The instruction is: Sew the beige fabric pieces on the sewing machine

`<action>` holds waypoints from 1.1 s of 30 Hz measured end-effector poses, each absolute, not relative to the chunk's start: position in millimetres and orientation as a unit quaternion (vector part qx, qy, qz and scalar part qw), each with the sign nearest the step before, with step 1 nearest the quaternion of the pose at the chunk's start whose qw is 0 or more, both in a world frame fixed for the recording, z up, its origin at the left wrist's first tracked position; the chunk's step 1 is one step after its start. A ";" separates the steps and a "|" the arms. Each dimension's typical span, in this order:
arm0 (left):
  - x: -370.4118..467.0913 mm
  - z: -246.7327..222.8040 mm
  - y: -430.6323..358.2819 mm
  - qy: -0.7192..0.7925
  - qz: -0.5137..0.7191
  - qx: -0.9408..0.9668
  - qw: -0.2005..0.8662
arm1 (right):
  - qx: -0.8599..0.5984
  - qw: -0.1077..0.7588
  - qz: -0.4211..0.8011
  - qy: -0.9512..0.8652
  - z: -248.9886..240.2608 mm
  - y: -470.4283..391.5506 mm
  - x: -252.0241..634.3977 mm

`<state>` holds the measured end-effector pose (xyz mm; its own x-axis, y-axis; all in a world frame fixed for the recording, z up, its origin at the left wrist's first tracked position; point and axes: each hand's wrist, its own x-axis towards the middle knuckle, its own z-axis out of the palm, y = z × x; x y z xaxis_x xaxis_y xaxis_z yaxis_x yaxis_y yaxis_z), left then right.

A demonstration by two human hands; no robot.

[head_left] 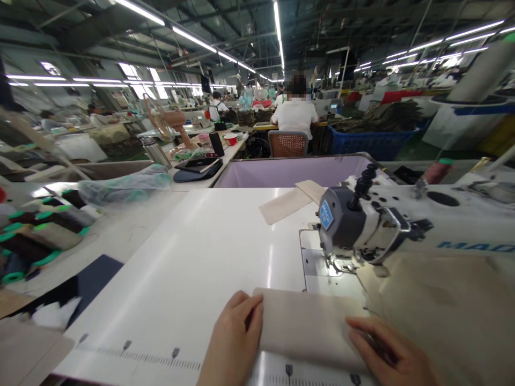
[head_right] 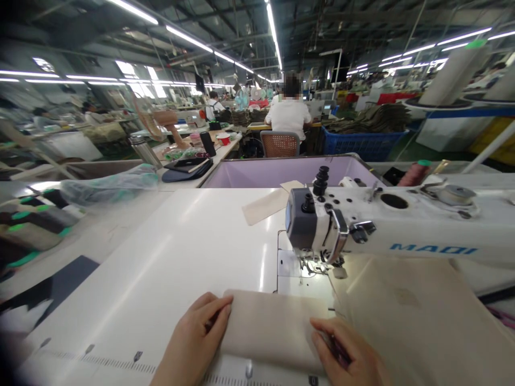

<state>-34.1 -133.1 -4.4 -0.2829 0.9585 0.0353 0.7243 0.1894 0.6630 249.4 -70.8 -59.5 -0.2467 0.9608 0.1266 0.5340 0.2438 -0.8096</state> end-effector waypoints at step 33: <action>-49.1 -21.1 -119.8 0.575 0.136 0.801 -0.095 | -0.485 0.222 0.189 -0.824 -32.3 -69.0 236.6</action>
